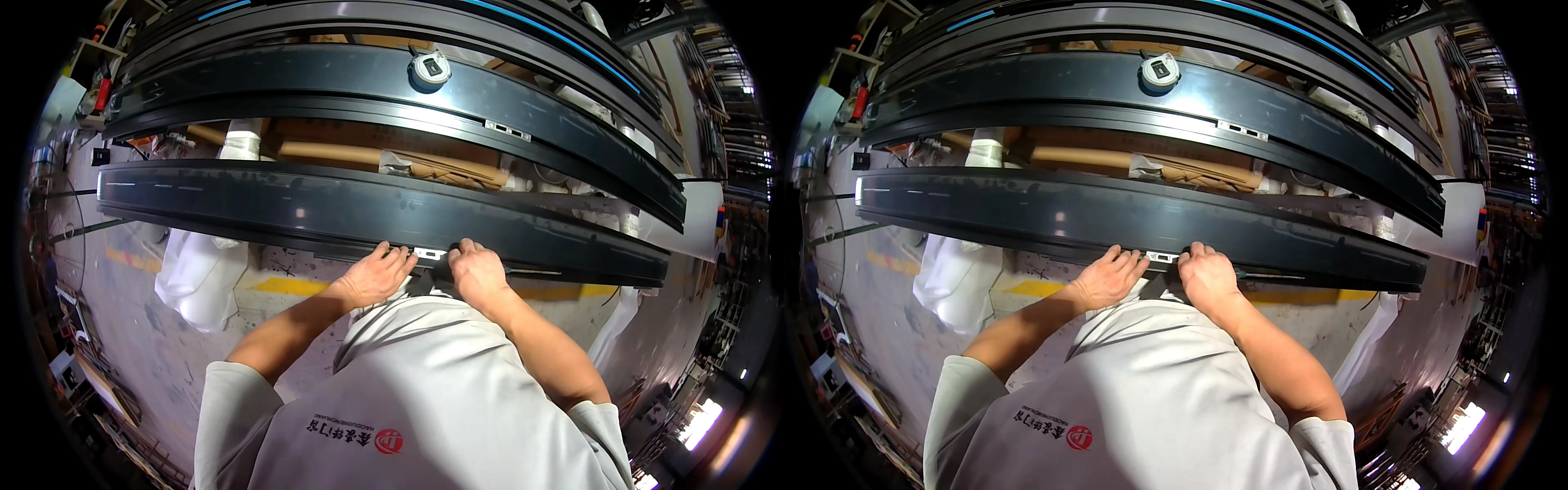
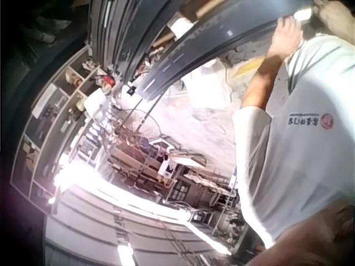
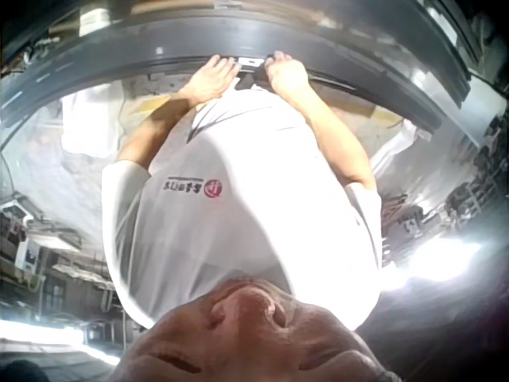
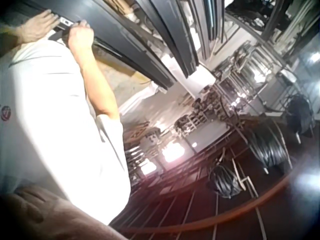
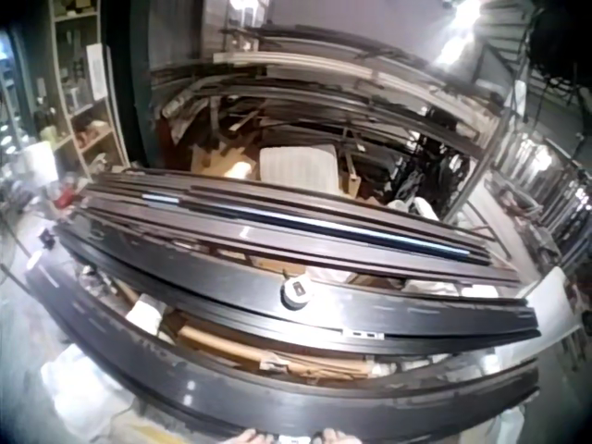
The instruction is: The person measures the length of a metal profile beam using a tape measure and uses a screwdriver to install and secure small metal components into the slots of the beam.
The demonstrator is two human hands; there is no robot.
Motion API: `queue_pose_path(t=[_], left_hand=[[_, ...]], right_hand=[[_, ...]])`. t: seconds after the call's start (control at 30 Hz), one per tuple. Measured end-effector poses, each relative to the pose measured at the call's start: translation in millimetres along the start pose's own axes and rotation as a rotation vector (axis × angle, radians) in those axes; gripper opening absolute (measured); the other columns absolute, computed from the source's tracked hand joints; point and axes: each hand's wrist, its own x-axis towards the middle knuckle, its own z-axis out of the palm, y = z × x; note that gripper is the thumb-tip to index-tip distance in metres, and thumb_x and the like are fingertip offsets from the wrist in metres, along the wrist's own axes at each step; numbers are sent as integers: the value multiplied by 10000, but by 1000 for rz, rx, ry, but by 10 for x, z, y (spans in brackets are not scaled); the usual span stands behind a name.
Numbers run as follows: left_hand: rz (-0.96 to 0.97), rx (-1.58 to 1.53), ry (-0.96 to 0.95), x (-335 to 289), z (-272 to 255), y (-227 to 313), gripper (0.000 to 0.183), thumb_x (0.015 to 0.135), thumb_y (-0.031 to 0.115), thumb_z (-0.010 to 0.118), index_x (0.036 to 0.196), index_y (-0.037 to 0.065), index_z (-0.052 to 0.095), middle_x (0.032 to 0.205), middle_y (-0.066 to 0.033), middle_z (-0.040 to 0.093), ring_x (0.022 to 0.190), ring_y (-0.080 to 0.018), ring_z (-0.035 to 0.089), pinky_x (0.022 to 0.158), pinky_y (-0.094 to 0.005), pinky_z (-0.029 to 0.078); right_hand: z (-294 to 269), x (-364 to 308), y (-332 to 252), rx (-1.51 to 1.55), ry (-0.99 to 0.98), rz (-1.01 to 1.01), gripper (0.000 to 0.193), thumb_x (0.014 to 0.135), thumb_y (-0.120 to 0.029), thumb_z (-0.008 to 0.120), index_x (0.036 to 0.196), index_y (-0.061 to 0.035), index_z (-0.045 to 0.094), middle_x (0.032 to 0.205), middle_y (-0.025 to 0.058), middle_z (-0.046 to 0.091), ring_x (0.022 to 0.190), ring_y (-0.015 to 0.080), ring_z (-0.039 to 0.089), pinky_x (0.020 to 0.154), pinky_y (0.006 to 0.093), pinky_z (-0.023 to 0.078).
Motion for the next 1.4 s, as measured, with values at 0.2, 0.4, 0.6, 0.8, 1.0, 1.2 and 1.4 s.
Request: queue_pose_path(t=[0.2, 0.4, 0.6, 0.8, 1.0, 1.2, 1.4], left_hand=[[38, 86, -1, -8, 11, 21, 531, 941, 198, 512, 1381, -97, 550, 1275, -252, 632, 1146, -317, 615, 1063, -531, 437], [39, 138, 18, -6, 18, 25, 531, 938, 196, 526, 1377, -102, 552, 1233, -246, 653, 1111, -307, 626, 1057, -540, 440], [40, 126, 10, 17, 41, 22, 531, 940, 186, 529, 1386, -103, 541, 1225, -254, 650, 1098, -300, 625, 1056, -539, 440], [22, 101, -41, 33, -8, 44, 526, 945, 168, 520, 1390, -113, 527, 1236, -269, 640, 1112, -323, 612, 1068, -555, 428], [-21, -1, -52, 73, -25, 60, 536, 931, 157, 523, 1388, -123, 521, 1239, -291, 628, 1133, -363, 597, 1077, -577, 416], [-4, -3, -83, 138, -114, 51, 533, 898, 161, 547, 1350, -122, 549, 1158, -267, 638, 1083, -356, 596, 1057, -576, 420], [43, 27, -63, 195, -158, -27, 480, 866, 198, 597, 1242, -98, 626, 951, -188, 638, 961, -323, 582, 999, -533, 439]], right_hand=[[156, -68, 23, 26, 93, -7, 126, 859, -120, 590, 888, -28, 671, 966, 150, 641, 915, 298, 678, 792, 397, 569], [201, -67, 16, 14, 135, -2, 108, 845, -121, 597, 870, -37, 659, 936, 138, 628, 892, 288, 671, 775, 401, 567], [192, -77, -23, 56, 173, 44, 118, 785, -82, 648, 889, -26, 651, 938, 155, 612, 898, 325, 662, 767, 433, 568], [-188, -394, -105, 40, -266, 391, 306, 917, -115, 591, 1197, -3, 645, 1106, 204, 670, 976, 349, 717, 806, 430, 591], [118, -530, -32, 235, -210, 367, 576, 988, -192, 577, 1526, -28, 451, 1173, 224, 673, 968, 379, 715, 831, 448, 586], [37, -501, -60, 239, -212, 314, 592, 945, -121, 561, 1520, -26, 459, 1100, 212, 690, 931, 362, 722, 812, 448, 582], [-31, -484, -29, 250, -144, 286, 577, 886, -80, 564, 1457, -12, 511, 1064, 228, 695, 892, 366, 728, 795, 460, 584]])
